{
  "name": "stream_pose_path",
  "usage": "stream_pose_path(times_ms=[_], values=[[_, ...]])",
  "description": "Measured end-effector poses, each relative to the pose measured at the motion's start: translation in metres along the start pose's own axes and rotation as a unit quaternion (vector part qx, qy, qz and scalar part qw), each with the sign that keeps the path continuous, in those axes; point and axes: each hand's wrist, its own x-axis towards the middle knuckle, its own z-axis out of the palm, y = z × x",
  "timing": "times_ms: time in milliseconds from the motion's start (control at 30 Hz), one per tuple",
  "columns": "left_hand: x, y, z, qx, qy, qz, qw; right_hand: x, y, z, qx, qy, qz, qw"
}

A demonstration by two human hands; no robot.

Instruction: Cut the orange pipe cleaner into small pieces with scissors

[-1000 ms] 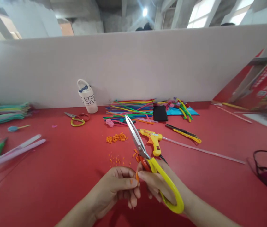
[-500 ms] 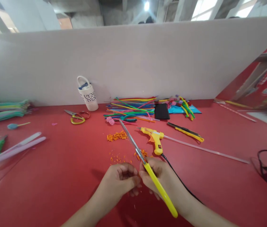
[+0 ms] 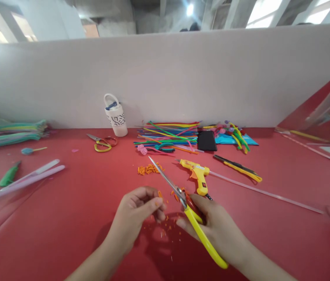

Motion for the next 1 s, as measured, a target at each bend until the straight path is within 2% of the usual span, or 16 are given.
stream_pose_path(times_ms=[100, 300, 467, 1000], values=[[0.0, 0.009, -0.007, -0.043, 0.026, 0.03, 0.998, -0.001, 0.003, 0.0, -0.116, -0.007, -0.027, 0.993], [-0.001, 0.021, -0.012, -0.057, 0.034, 0.058, 0.996, -0.002, 0.015, 0.01, -0.216, -0.008, -0.102, 0.971], [-0.001, 0.022, -0.012, -0.071, 0.02, 0.058, 0.996, -0.003, 0.02, 0.013, -0.222, -0.006, -0.162, 0.962], [-0.001, 0.021, -0.012, -0.106, 0.015, 0.05, 0.993, -0.002, 0.025, 0.015, -0.207, -0.044, -0.157, 0.965]])
